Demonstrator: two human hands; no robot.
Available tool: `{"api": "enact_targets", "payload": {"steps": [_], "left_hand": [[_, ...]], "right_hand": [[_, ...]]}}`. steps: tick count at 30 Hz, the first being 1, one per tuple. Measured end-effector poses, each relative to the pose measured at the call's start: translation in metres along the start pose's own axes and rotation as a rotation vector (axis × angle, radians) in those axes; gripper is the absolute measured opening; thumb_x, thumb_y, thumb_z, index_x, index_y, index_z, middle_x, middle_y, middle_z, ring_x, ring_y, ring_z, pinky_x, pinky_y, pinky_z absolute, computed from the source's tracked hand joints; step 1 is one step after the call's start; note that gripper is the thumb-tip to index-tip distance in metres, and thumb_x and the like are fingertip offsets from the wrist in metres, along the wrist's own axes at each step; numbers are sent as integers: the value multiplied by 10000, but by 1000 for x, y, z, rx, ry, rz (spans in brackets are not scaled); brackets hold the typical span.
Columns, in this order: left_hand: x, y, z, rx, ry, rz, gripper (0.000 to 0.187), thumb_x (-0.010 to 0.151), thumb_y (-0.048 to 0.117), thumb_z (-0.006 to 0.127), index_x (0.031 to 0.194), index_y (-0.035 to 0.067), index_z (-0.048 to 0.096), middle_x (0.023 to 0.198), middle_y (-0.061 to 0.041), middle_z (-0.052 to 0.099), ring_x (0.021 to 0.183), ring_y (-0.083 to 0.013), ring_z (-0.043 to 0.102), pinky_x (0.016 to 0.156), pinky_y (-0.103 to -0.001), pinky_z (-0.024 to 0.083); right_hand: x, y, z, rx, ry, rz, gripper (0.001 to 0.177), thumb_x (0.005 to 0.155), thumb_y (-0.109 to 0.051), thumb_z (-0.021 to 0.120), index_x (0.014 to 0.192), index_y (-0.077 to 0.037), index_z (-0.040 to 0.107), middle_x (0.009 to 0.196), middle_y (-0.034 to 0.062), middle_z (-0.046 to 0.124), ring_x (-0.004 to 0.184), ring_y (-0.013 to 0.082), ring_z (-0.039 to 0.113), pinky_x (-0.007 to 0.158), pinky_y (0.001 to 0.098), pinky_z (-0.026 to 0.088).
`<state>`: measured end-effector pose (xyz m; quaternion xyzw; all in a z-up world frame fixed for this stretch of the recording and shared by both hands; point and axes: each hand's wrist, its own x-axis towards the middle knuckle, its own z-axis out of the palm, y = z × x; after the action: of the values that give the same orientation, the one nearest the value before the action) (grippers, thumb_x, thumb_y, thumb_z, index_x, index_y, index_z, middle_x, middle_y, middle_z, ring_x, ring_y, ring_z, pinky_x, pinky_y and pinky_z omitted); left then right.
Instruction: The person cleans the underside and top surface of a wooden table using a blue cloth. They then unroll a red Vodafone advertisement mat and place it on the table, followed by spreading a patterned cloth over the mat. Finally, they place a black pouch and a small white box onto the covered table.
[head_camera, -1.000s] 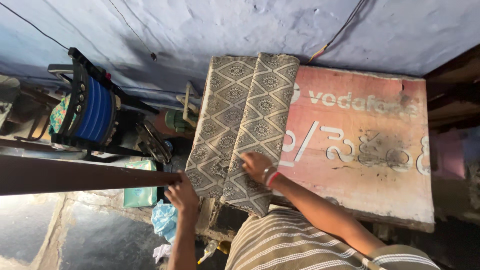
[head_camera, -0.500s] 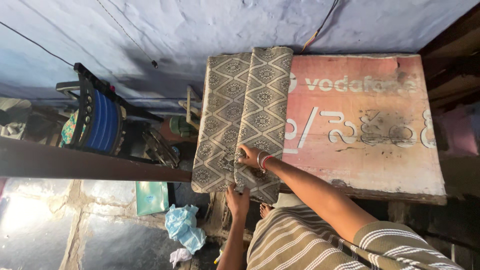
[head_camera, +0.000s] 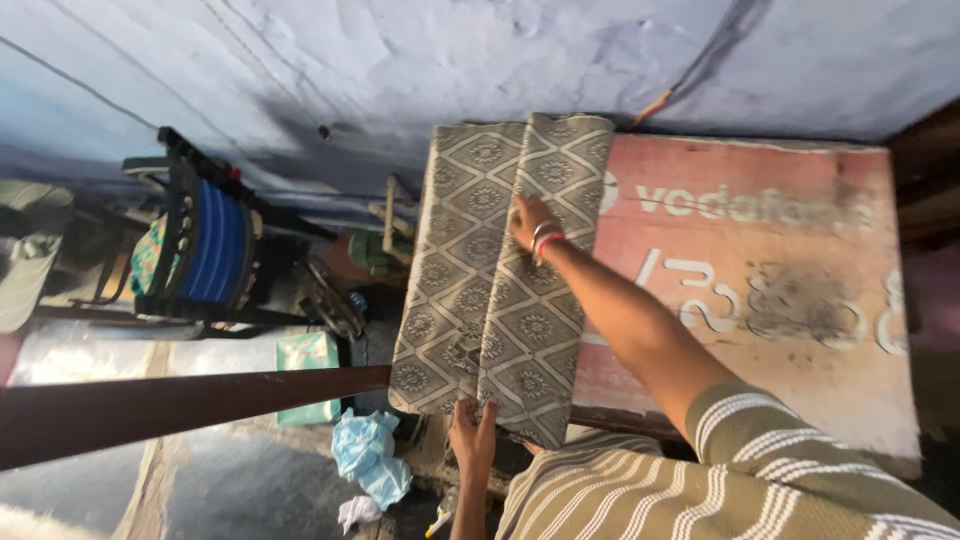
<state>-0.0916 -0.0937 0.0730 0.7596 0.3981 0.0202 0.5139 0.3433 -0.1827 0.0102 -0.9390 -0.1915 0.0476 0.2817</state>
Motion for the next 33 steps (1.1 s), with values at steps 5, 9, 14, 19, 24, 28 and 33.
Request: {"api": "enact_targets", "payload": {"steps": [5,9,14,19,24,28,33], "left_hand": [[27,-24,-13,106,-141,-405,597,828,433,742,1272,45,643,959,-160,762,746,-254,779,701,-383,603],[18,-49,11,-144,151,-379,421,821,257,837,1134,5,711,973,-147,769,878,-207,737,740,-324,564],[0,-82,36,-901,240,-235,282,856,-63,701,1122,3,635,1032,-39,689,954,-152,669,807,-284,526],[-10,-80,41,-1010,250,-186,309,845,-108,706,1112,9,601,991,-35,656,911,-127,621,789,-278,502],[-22,-38,12,-576,209,-286,242,840,-15,758,1045,41,644,854,-22,620,744,-105,565,628,-273,453],[-45,-4,-5,-223,198,-83,264,783,40,834,947,36,627,747,-54,632,609,-126,567,556,-297,485],[-98,11,-1,8,193,537,232,715,-56,786,779,32,582,770,-103,580,658,-258,577,607,-379,477]], "right_hand": [[100,11,-6,-210,-207,152,524,956,-434,652,1368,-115,596,1318,273,609,1216,434,598,1025,517,492],[151,26,8,-252,-193,189,679,879,-507,695,1410,-120,526,1401,273,545,1316,454,504,1077,531,417],[172,61,8,-262,-141,188,560,807,-326,790,1294,-109,618,1330,353,526,1196,486,551,990,509,478],[164,77,-15,113,-68,175,330,830,-140,728,1138,-44,655,1163,216,665,1047,369,680,935,460,566],[137,86,-57,216,247,-184,332,810,-111,765,1123,-40,679,1108,224,666,1049,400,643,930,470,516],[117,98,-113,229,357,-285,352,816,-73,724,1166,-44,693,1160,219,677,1092,394,645,976,453,518],[70,115,-206,325,342,-48,407,811,-52,716,1217,-48,689,1172,199,670,1057,326,663,925,410,538]]}}
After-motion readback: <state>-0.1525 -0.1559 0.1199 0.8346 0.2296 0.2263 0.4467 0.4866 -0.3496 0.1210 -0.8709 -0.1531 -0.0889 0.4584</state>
